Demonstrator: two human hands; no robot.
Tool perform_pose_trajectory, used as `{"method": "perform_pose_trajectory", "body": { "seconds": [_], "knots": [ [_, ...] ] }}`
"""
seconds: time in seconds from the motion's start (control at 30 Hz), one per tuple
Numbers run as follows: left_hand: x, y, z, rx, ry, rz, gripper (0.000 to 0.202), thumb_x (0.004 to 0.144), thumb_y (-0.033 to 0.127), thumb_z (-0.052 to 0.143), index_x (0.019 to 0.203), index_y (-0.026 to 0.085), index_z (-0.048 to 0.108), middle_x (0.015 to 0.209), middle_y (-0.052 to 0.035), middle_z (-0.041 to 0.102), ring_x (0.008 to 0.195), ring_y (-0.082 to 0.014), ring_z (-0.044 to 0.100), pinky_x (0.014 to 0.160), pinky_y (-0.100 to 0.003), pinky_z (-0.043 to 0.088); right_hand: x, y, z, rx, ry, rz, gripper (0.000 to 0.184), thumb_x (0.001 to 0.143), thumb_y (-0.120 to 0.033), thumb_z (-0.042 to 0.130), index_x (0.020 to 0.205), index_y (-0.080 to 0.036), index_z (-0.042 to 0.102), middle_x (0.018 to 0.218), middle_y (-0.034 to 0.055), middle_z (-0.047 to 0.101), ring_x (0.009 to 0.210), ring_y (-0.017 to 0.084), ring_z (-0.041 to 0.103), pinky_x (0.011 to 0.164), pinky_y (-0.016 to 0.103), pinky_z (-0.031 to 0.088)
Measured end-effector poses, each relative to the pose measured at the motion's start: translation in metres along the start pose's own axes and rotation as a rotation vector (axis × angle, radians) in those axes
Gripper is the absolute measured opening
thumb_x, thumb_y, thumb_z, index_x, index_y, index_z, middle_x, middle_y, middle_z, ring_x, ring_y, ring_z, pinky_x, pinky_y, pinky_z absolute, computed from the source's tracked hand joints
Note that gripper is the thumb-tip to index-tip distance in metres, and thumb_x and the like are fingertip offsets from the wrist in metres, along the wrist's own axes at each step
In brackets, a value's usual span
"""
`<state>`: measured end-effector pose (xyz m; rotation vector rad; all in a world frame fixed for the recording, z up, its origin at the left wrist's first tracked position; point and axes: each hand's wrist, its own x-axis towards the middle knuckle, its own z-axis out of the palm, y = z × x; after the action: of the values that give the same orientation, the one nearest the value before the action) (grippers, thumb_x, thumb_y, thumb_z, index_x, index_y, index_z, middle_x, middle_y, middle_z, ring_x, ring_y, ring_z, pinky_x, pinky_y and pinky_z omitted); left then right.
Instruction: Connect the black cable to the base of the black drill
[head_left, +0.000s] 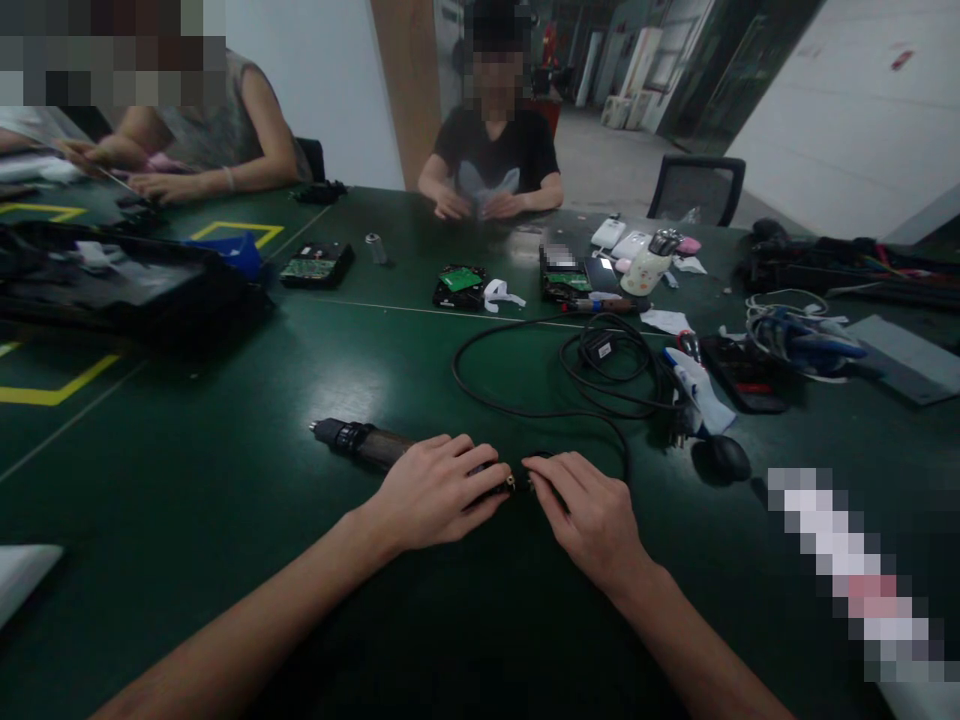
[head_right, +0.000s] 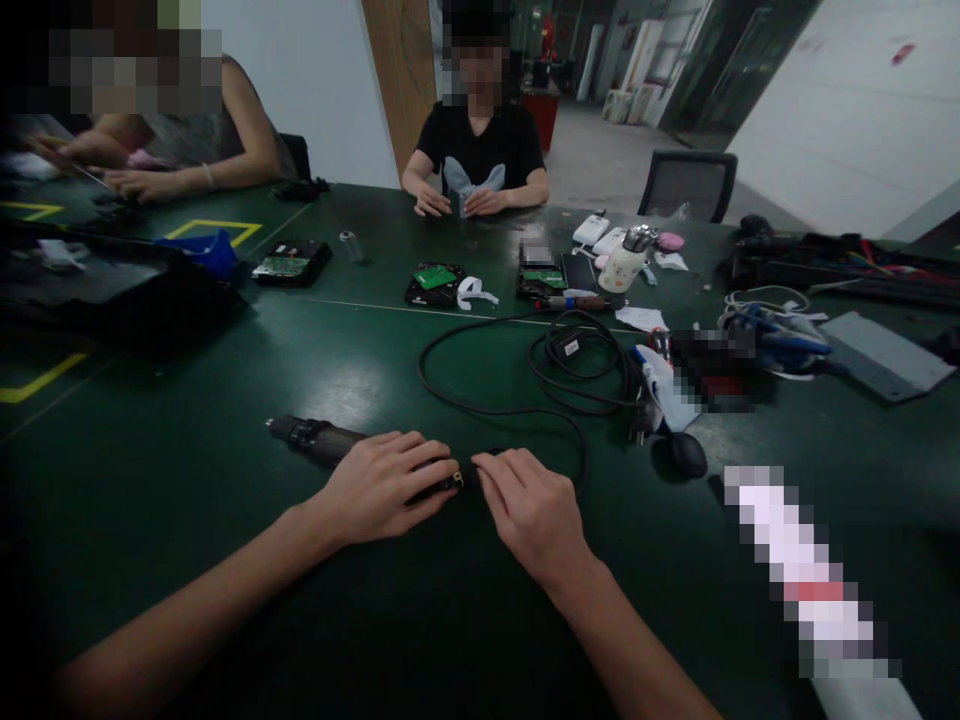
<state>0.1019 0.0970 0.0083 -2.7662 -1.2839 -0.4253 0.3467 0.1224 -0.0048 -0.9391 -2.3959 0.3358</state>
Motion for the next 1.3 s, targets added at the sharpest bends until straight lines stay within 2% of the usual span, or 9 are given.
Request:
{"method": "perform_pose_trajectory", "body": {
  "seconds": [0.17, 0.37, 0.6, 0.83, 1.1, 1.3],
  "knots": [
    [0.002, 0.007, 0.008, 0.069, 0.123, -0.035, 0.024, 0.103, 0.032, 0.054, 0.120, 0.021, 0.065, 0.120, -0.0073, 0.069, 0.108, -0.0249, 0.062, 0.087, -0.040, 0.047, 0.000, -0.001, 0.003, 0.079, 0.020, 0.037, 0.024, 0.107, -0.017, 0.051, 0.127, -0.020, 0.063, 0.117, 0.0082, 0.069, 0.107, 0.022, 0.067, 0.094, 0.038, 0.054],
    [0.004, 0.017, 0.016, -0.022, 0.181, -0.170, 0.024, 0.104, 0.030, 0.054, 0.125, 0.024, 0.065, 0.124, -0.0025, 0.070, 0.108, -0.0232, 0.062, 0.091, -0.043, 0.044, 0.003, 0.001, 0.000, 0.233, 0.037, 0.108, 0.019, 0.107, -0.022, 0.054, 0.121, -0.024, 0.067, 0.111, 0.0060, 0.067, 0.104, 0.020, 0.066, 0.091, 0.036, 0.054],
    [0.001, 0.016, 0.018, -0.023, 0.193, -0.173, 0.021, 0.105, 0.031, 0.055, 0.122, 0.025, 0.065, 0.125, 0.0000, 0.070, 0.106, -0.0225, 0.062, 0.086, -0.042, 0.042, 0.003, -0.005, -0.004, 0.167, 0.004, 0.178, 0.018, 0.104, -0.024, 0.056, 0.117, -0.024, 0.068, 0.105, 0.0057, 0.064, 0.095, 0.020, 0.065, 0.080, 0.034, 0.053],
    [0.002, 0.013, 0.016, -0.013, 0.176, -0.132, 0.024, 0.104, 0.034, 0.056, 0.124, 0.025, 0.064, 0.128, -0.0011, 0.069, 0.109, -0.0236, 0.061, 0.086, -0.042, 0.041, 0.002, -0.004, -0.005, 0.172, -0.021, 0.190, 0.017, 0.104, -0.023, 0.054, 0.115, -0.023, 0.067, 0.103, 0.0064, 0.062, 0.090, 0.019, 0.063, 0.080, 0.034, 0.054],
    [0.004, 0.010, 0.019, 0.035, 0.179, -0.130, 0.020, 0.104, 0.035, 0.057, 0.118, 0.024, 0.065, 0.121, -0.0004, 0.071, 0.101, -0.0225, 0.062, 0.082, -0.040, 0.041, 0.002, -0.003, -0.003, 0.218, -0.033, 0.179, 0.016, 0.104, -0.021, 0.054, 0.115, -0.024, 0.065, 0.106, 0.0062, 0.064, 0.094, 0.019, 0.065, 0.084, 0.032, 0.057],
    [0.004, 0.013, 0.018, -0.020, 0.175, -0.138, 0.022, 0.103, 0.034, 0.057, 0.121, 0.025, 0.065, 0.123, -0.0013, 0.071, 0.104, -0.0235, 0.063, 0.084, -0.041, 0.041, 0.003, -0.002, -0.005, 0.157, -0.062, 0.150, 0.015, 0.102, -0.021, 0.055, 0.113, -0.024, 0.066, 0.103, 0.0054, 0.065, 0.092, 0.019, 0.066, 0.079, 0.030, 0.055]
  ]
}}
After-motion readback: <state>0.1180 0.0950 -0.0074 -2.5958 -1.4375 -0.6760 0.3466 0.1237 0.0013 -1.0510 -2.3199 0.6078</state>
